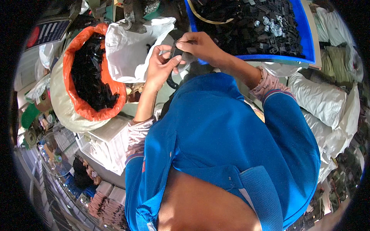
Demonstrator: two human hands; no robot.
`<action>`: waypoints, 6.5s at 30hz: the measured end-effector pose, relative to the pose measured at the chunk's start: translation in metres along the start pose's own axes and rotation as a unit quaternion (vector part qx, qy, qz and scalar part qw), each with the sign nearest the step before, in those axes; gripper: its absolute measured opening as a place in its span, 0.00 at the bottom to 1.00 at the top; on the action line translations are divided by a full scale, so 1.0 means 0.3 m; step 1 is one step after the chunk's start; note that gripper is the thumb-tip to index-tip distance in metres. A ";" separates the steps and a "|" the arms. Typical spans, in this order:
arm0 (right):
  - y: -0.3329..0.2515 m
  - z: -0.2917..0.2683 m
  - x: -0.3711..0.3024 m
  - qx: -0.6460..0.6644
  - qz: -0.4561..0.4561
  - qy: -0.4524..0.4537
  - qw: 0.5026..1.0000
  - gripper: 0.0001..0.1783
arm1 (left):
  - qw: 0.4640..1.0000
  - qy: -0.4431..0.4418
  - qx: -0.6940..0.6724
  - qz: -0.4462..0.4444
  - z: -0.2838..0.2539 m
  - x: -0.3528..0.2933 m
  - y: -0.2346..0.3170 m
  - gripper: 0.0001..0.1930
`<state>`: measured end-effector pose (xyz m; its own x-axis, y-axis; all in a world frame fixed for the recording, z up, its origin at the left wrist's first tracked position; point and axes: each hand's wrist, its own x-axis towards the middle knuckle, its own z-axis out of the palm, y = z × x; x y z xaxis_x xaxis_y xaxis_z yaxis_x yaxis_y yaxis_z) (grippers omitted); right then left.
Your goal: The person picks small black plastic components from a blue bin and assembles them by hand, inserting a small metal piece into each one. The assembled units are then placed into a white bag. The person repeats this process continuously.
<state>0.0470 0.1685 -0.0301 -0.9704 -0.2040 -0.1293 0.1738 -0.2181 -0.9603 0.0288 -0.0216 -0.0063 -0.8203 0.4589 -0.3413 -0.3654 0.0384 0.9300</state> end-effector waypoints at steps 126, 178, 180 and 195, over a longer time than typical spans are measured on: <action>0.109 0.079 0.910 -0.754 0.047 0.105 0.647 0.23 | 0.792 0.184 0.458 0.360 -0.968 0.197 0.111 0.16; 0.077 0.153 0.010 -0.403 -0.203 0.258 0.854 0.12 | 0.939 0.050 -0.333 -0.063 -0.321 -0.006 -0.043 0.06; 0.081 -0.033 -0.117 -0.503 -0.139 0.266 0.810 0.13 | 0.954 0.071 -0.286 -0.056 -0.276 -0.004 -0.045 0.07; -0.015 -0.129 -0.257 -0.515 -0.240 0.174 0.805 0.18 | 0.945 -0.069 -0.266 -0.176 0.185 0.102 -0.056 0.18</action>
<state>0.1146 0.2220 -0.0253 -0.9036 -0.0133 0.4282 -0.2922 0.7501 -0.5933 0.0341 0.0410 -0.0250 -0.5551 0.6132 -0.5620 -0.8045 -0.2242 0.5499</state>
